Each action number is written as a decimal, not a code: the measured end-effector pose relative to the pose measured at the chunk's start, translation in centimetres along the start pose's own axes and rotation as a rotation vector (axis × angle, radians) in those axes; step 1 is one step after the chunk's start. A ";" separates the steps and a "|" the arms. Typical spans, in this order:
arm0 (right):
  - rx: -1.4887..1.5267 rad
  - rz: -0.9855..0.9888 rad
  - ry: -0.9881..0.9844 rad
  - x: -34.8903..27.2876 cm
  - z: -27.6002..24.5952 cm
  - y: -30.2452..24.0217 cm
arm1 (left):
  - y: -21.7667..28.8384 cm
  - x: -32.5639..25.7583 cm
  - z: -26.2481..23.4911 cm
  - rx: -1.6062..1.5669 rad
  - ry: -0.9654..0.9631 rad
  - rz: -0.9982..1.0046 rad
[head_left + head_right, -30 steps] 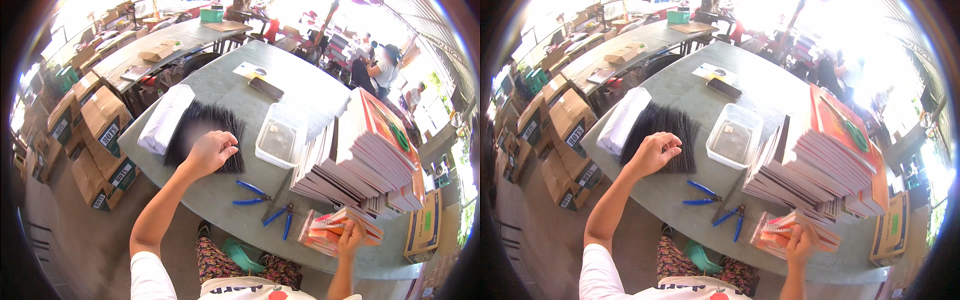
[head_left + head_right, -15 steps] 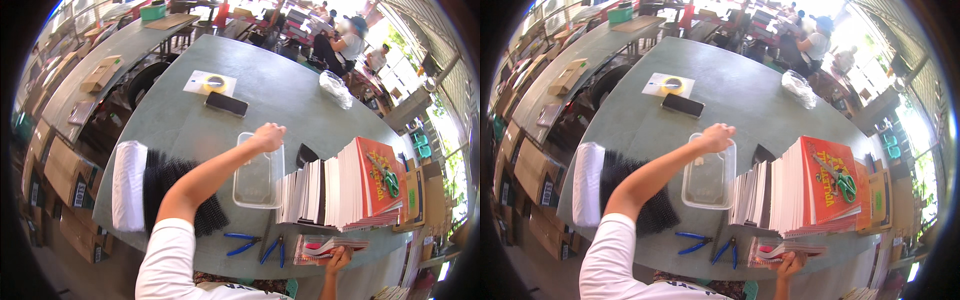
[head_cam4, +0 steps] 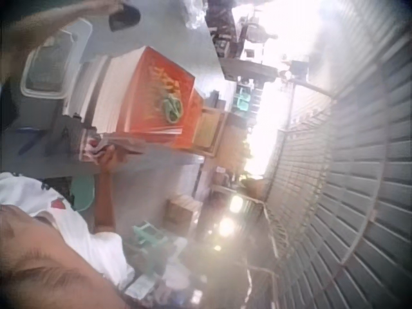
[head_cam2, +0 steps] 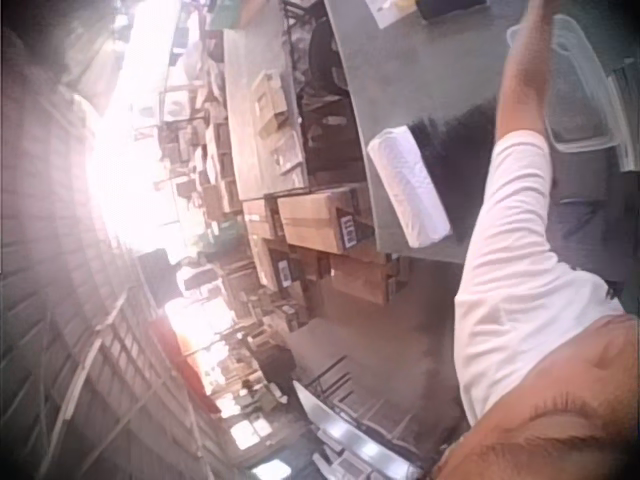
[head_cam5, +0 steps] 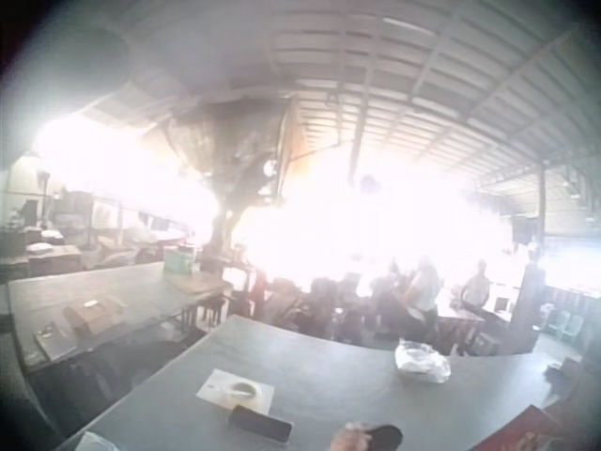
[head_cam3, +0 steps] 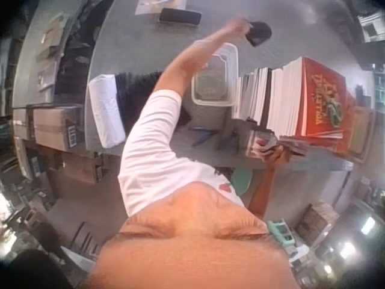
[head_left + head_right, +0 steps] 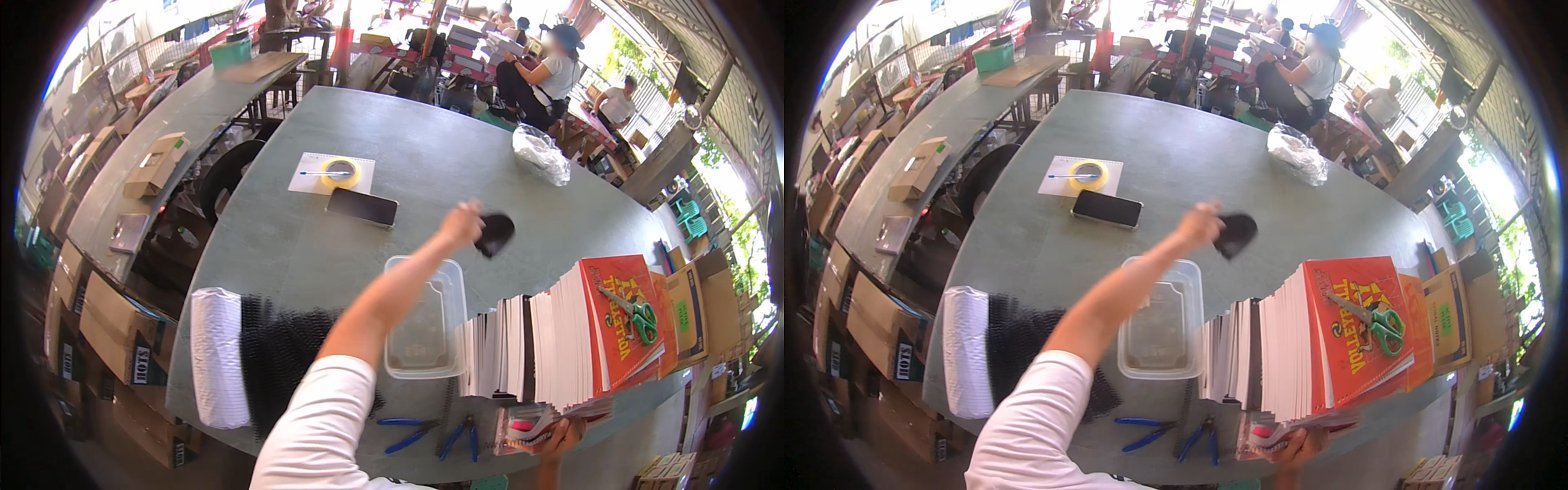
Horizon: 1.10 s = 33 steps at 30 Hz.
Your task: The person binds notebooks by inserting plastic coils through the holes of a stack of papers and covers using their hands.
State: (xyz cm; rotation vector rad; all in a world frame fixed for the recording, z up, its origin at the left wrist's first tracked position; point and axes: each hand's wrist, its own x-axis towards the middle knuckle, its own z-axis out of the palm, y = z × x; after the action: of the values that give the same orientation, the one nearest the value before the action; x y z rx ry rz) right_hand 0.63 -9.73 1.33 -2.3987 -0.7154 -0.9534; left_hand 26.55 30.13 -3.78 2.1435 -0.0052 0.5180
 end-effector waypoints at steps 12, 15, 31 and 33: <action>-0.006 -0.043 -0.028 1.1 0.0 -1.6 | -9.7 -20.3 -24.9 0.539 -0.544 -0.232; -0.077 -0.085 0.048 0.0 -0.3 0.2 | -7.1 -19.1 -21.3 0.588 -0.443 -0.399; 0.351 -0.259 -0.191 0.8 -3.3 1.5 | 17.1 -26.2 -19.8 -0.416 0.519 -0.053; 0.351 -0.277 -0.247 0.6 -4.0 2.3 | 22.7 -29.8 -14.4 -0.414 0.604 0.028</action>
State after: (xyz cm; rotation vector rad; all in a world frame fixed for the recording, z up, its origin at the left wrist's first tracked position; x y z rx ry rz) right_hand 0.42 -13.62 3.86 -2.1568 -1.2229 -0.5720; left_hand -10.21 22.41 10.39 1.5257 0.1789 1.0627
